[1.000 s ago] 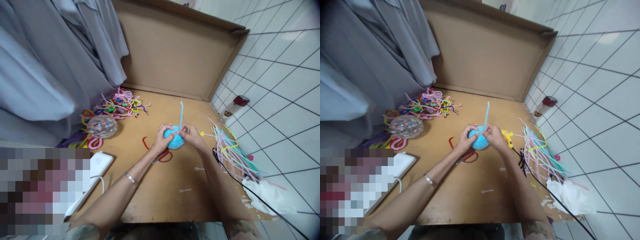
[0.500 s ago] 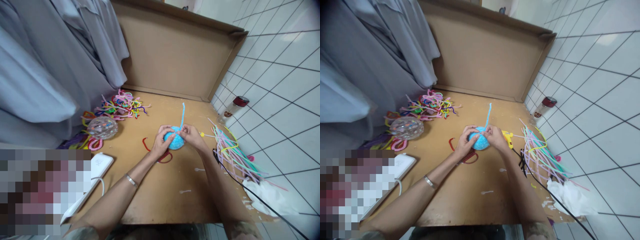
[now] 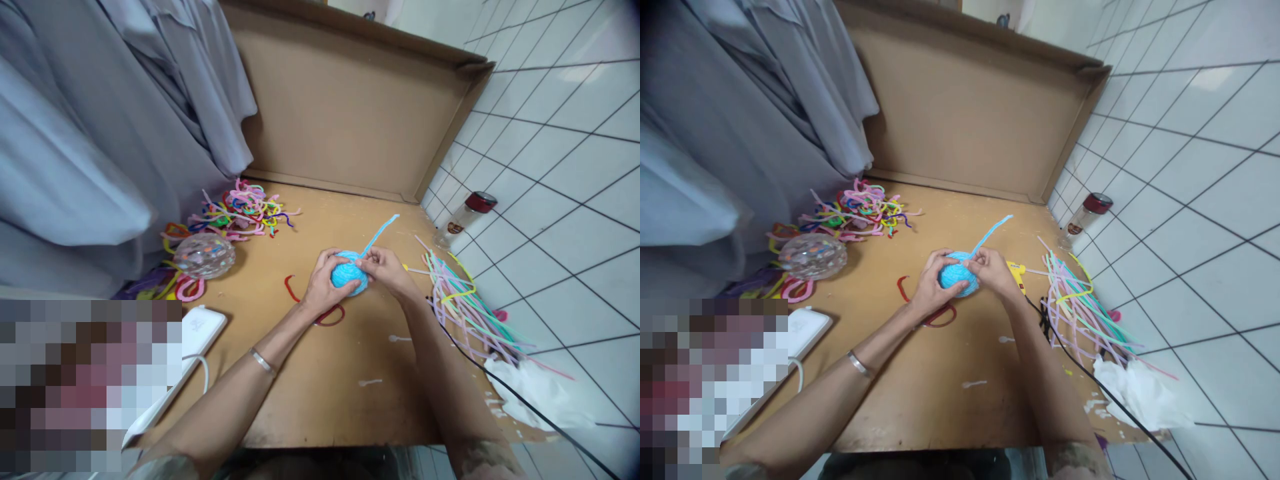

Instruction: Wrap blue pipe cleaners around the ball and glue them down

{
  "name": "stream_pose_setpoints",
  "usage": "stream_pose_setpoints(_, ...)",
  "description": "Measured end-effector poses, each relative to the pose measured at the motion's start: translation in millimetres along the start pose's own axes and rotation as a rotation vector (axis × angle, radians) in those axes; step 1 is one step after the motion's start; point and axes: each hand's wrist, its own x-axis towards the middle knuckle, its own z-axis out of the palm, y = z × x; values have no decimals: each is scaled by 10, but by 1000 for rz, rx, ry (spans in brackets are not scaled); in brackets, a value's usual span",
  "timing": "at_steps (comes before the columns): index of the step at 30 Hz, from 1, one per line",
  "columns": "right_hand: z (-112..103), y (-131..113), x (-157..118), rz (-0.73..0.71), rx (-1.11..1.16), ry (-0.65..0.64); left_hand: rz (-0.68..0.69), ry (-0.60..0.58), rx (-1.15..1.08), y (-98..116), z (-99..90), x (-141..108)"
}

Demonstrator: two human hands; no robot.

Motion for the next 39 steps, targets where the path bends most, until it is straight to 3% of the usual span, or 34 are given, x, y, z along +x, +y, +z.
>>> stream_pose_setpoints(5,-16,-78,-34,-40,60,-55,5,-20,11,20,8,9)
stream_pose_setpoints(15,129,-102,-54,-88,26,113,11,-51,-18,79,38,16)
stream_pose_setpoints(23,288,-78,-73,-153,-87,202,9,-12,-53,64,59,28)
stream_pose_setpoints(28,240,-148,-122,-228,34,95,-161,100,-173,-4,4,67)
stream_pose_setpoints(31,90,-195,-148,-287,-122,189,-279,128,-223,-38,-23,87)
stream_pose_setpoints(33,-44,-208,-148,-186,-448,334,-322,127,-238,-45,-31,95)
stream_pose_setpoints(35,-163,-193,-129,66,-844,383,-360,134,-263,-49,-32,101)
stream_pose_setpoints(37,-240,-142,-95,342,-1116,346,-396,140,-296,-55,-29,106)
stream_pose_setpoints(39,-270,-57,-55,504,-1226,247,-415,139,-314,-66,-24,111)
